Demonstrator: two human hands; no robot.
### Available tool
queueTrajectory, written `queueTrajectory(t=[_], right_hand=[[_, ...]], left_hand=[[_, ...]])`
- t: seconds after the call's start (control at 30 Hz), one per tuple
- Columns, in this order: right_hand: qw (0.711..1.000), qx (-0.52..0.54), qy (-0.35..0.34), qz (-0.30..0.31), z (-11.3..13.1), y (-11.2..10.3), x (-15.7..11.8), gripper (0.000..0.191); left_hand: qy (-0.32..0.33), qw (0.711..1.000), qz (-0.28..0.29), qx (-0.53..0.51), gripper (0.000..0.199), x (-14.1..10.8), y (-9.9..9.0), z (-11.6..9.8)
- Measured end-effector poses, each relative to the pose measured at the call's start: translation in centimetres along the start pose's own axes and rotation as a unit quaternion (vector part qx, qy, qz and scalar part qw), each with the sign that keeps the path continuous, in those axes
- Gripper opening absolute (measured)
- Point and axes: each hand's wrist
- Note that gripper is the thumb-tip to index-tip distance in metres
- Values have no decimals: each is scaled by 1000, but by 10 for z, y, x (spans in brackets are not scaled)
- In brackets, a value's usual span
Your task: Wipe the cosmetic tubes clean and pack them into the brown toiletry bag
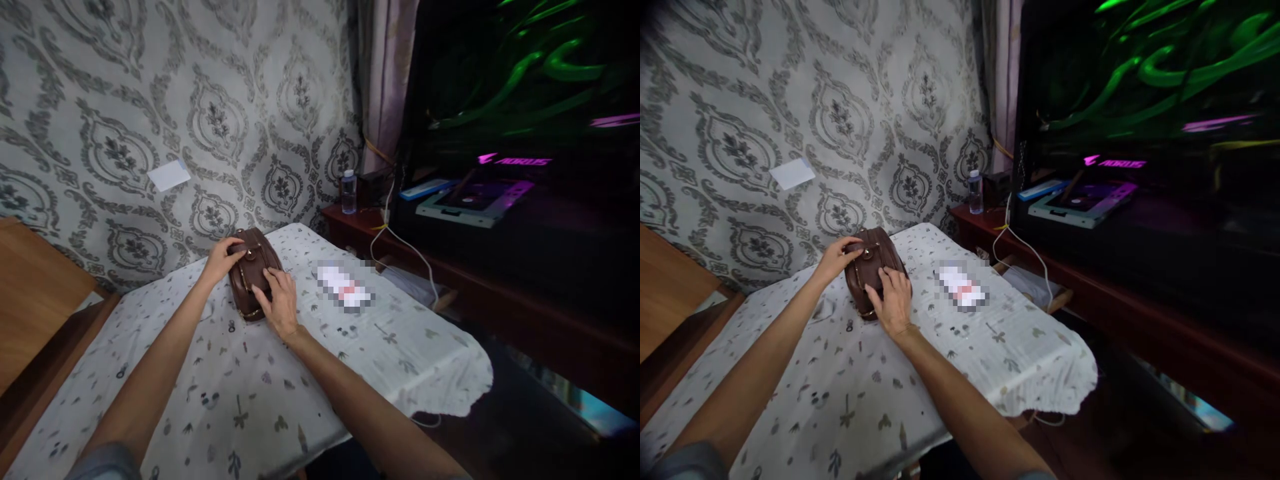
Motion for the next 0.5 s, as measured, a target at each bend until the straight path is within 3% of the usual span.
queueTrajectory(t=[0.27, 0.5], right_hand=[[1000, 12, 18, 6, -6, -5, 9, 45], [999, -23, 44, 17, -10, -4, 10, 47]], left_hand=[[96, 988, -41, 115, 46, -33, 31, -9], [99, 982, -80, 140, 40, -43, 39, -10]])
Point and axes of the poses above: each hand's wrist, its own x-axis towards the middle knuckle, its own y-axis out of the palm, z = x × y, and after that the axes turned 8 degrees about -x, right-handed
